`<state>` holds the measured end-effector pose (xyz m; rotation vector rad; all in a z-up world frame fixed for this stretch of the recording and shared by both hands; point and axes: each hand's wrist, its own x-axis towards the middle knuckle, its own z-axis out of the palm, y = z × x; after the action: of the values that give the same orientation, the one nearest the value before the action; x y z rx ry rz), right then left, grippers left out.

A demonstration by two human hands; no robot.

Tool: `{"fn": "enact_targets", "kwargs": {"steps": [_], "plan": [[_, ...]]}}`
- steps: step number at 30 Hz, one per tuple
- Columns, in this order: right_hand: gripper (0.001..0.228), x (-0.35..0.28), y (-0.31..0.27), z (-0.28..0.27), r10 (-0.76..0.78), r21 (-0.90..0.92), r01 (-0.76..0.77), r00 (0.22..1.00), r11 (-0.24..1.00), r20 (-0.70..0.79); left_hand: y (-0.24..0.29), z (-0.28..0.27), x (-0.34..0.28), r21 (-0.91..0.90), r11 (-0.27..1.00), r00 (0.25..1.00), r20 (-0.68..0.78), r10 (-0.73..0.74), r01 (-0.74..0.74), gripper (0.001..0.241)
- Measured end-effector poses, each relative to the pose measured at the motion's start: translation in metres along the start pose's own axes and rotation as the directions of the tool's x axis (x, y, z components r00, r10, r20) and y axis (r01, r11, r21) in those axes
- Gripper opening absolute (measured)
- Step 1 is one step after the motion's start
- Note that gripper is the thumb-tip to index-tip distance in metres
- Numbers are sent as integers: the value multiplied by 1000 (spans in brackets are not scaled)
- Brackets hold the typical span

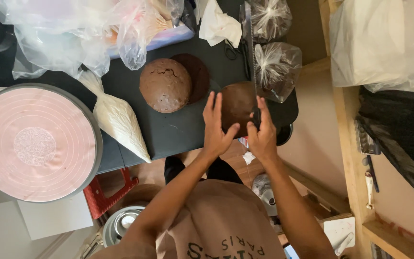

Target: The person removes chocolate cakes from their tins and then uses a serrated knife to slice them horizontally.

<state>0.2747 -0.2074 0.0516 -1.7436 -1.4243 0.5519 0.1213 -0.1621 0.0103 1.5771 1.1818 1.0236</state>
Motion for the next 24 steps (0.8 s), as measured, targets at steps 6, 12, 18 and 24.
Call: {"fn": "enact_targets", "kwargs": {"steps": [6, 12, 18, 24], "plan": [[45, -5, -51, -10, 110, 184, -137, 983, 973, 147, -2, -18, 16, 103, 964, 967, 99, 235, -245, 80], [15, -60, -32, -21, 163, 165, -167, 986, 972, 37, -22, -27, 15, -56, 980, 980, 55, 192, -189, 68], [30, -102, -43, -14, 389, -296, -339, 912, 893, 129, -23, -35, 17, -101, 984, 985, 81, 154, -146, 72], [33, -124, -40, -4, 359, -437, -243, 910, 866, 205, -27, -36, 15, -115, 984, 984, 100, 148, -136, 73]]}}
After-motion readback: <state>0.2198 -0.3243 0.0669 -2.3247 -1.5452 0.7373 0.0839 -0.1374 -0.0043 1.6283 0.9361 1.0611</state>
